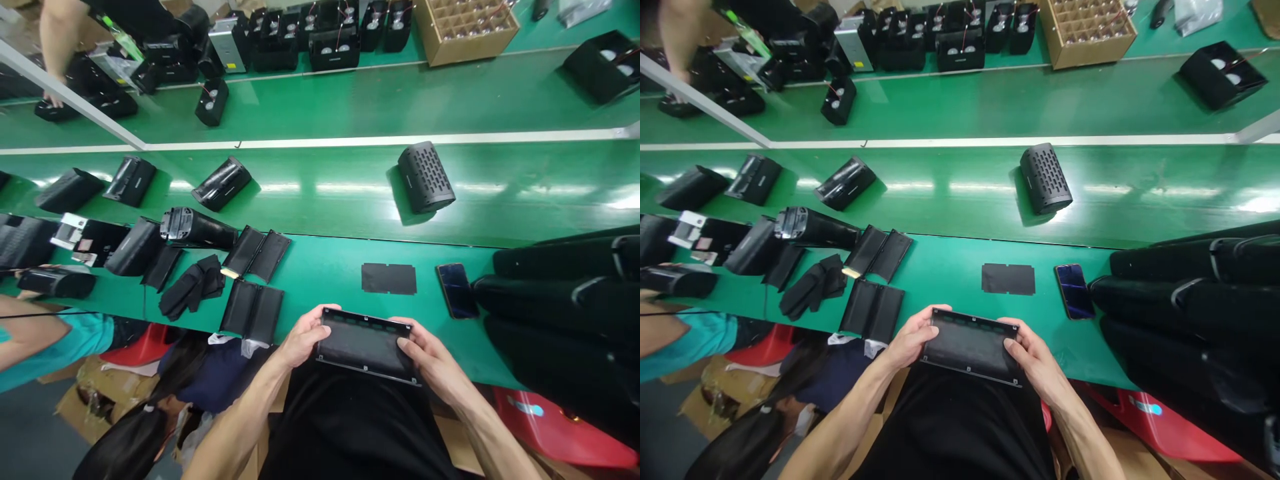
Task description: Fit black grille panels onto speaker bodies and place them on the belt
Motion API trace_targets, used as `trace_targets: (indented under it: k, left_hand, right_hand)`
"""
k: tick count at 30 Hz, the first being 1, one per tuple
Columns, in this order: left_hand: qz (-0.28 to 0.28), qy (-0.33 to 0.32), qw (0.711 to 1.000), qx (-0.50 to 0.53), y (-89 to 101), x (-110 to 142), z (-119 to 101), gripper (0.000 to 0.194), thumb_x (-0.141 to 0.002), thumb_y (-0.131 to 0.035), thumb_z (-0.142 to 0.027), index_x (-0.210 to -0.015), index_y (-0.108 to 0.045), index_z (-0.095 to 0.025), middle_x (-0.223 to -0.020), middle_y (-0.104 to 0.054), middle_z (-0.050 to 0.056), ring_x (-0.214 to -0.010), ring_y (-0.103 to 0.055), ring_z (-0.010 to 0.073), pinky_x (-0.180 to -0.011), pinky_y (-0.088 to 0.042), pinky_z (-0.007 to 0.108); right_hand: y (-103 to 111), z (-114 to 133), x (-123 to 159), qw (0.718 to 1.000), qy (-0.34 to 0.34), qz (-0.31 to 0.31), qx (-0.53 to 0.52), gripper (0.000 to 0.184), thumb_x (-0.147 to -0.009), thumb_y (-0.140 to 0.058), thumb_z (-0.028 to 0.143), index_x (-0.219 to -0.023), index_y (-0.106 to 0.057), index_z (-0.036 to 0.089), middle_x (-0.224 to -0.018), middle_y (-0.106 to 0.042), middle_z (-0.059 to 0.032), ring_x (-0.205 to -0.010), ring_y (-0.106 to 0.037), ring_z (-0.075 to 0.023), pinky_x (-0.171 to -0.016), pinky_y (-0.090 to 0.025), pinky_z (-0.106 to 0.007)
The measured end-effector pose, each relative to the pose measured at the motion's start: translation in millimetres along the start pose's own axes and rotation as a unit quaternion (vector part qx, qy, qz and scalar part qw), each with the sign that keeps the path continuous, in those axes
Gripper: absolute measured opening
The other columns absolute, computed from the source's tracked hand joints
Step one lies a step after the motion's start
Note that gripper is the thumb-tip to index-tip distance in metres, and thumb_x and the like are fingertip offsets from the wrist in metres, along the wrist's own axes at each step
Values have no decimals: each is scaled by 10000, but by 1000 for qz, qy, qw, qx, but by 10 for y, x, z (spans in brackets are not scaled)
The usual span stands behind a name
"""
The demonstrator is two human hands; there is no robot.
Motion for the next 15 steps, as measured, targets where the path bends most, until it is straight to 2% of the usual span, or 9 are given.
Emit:
trace_targets:
  k: [4,10,15]
  left_hand:
    - [-1,0,1000,-11,-2,4,10,559,-791,-744,-224,-1333,-614,-173,-998,-742,64,-876,-682,188,-838,-505,282]
    - [-4,8,1000,-17,4,20,46,562,-802,-722,-209,-1348,-597,-161,-981,-730,64,-866,-690,179,-810,-535,269]
    - [46,59,997,-33,-1,89,4,690,-829,-719,-248,-1473,-471,-247,-1005,-674,47,-666,-700,172,-588,-595,290]
  right_hand:
    - [43,-49,-7,999,6,-18,32,516,-855,-753,524,-1294,-662,268,-859,-672,-19,-767,-648,-221,-699,-527,-335]
    - [64,-83,-6,999,10,-26,45,523,-845,-758,517,-1293,-673,261,-810,-636,-7,-740,-616,-208,-690,-517,-322]
    - [11,5,51,999,-10,-16,38,521,-840,-760,519,-1288,-665,272,-752,-532,24,-708,-558,-190,-658,-477,-303]
Point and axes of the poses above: each hand's wrist, its own x-axis away from the middle knuckle, its own y-axis out of the back of the hand, z = x × y, the point moved 2 cm from there along -x, towards the middle knuckle
